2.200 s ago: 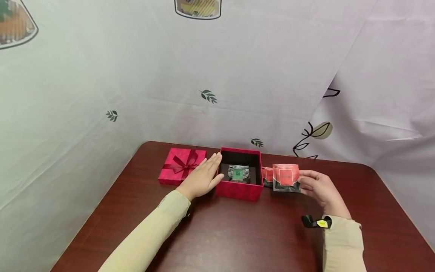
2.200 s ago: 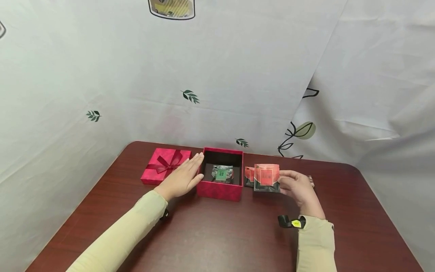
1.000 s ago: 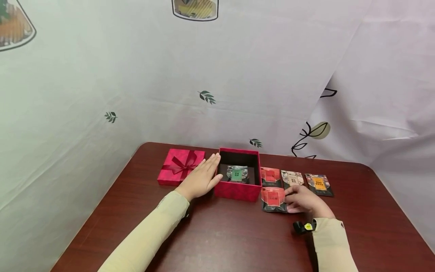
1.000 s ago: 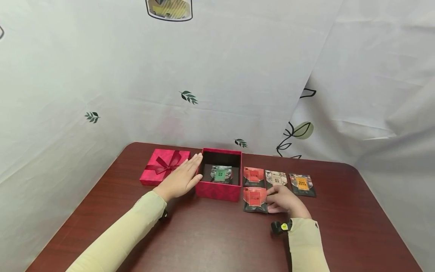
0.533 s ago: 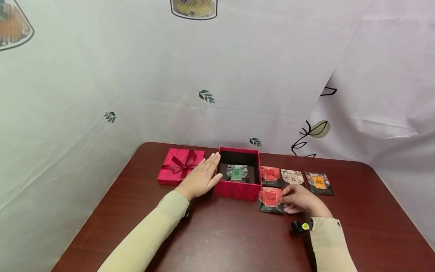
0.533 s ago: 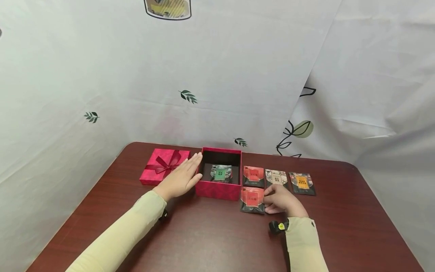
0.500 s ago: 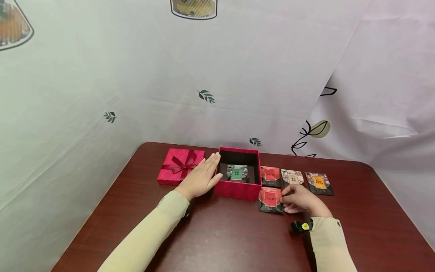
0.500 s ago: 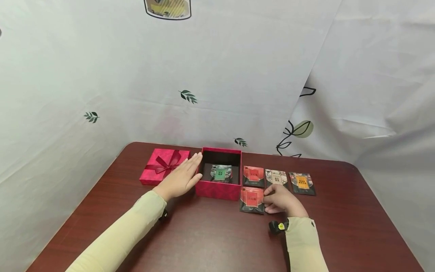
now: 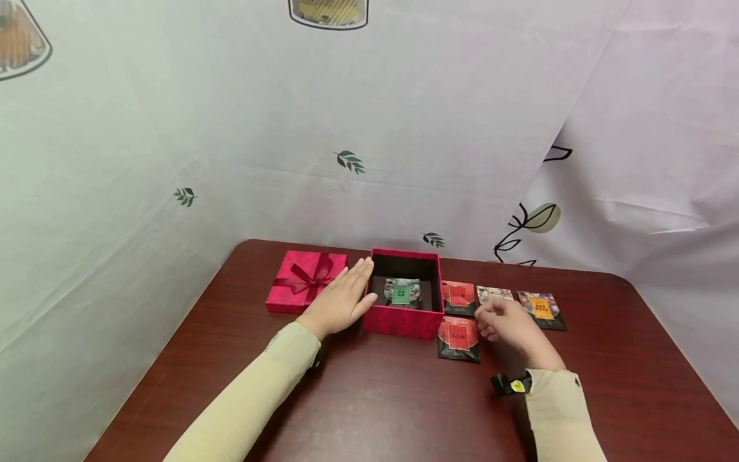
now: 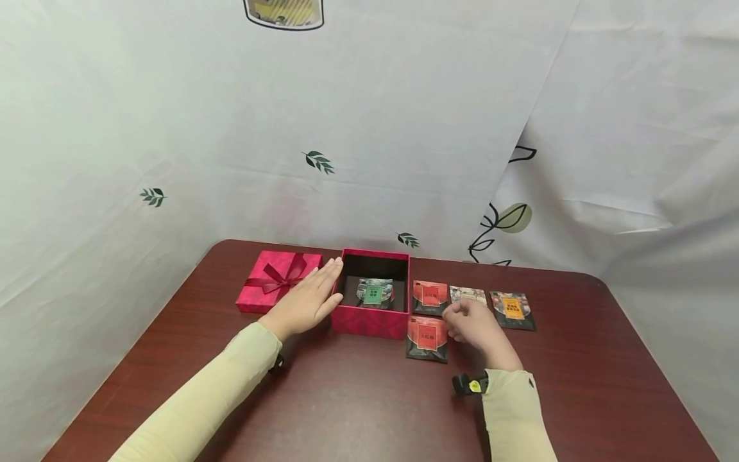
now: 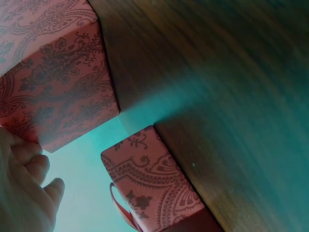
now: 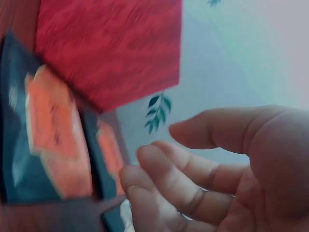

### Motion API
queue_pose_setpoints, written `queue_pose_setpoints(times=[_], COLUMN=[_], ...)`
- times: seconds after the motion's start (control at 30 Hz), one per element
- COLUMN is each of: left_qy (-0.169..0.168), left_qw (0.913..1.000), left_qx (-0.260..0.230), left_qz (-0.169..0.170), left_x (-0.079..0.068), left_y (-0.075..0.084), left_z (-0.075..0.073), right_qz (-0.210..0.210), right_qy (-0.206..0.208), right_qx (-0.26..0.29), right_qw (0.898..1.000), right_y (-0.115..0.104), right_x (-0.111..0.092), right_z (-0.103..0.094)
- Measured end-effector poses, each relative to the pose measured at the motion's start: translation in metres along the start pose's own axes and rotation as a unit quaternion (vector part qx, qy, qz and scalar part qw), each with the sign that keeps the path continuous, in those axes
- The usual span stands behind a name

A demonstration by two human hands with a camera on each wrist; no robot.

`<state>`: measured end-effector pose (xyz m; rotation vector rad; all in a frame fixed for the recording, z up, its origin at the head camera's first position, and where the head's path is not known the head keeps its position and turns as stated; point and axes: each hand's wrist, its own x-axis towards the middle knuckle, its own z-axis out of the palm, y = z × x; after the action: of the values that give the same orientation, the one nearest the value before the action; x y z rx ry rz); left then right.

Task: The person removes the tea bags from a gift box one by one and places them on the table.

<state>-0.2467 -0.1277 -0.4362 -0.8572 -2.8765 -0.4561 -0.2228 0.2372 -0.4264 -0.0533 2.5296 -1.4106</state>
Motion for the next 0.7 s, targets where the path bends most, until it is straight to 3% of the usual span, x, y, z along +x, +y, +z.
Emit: queue_pose_setpoints(times=[0.3,0.5,0.7], left_qy=[0.004,0.006,0.010], left_qw=[1.0000,0.9999,0.9998], left_qx=[0.002,0.010,0.014], left_qz=[0.000,0.003,0.009], left_x=[0.000,-0.001,-0.001], left_y=[-0.001,-0.001,0.001], left_z=[0.000,0.000,-0.001], right_qz=[-0.069,-0.104,-0.114], right_qy=[0.050,0.076,0.068], right_qx=[0.005,0.064,0.115], right_qw=[0.996,0.990,0.984], right_y=[-0.034,-0.059,-0.081], right_x=[-0.011,-0.018,-0.012], right_z=[0.011,0.026,0.043])
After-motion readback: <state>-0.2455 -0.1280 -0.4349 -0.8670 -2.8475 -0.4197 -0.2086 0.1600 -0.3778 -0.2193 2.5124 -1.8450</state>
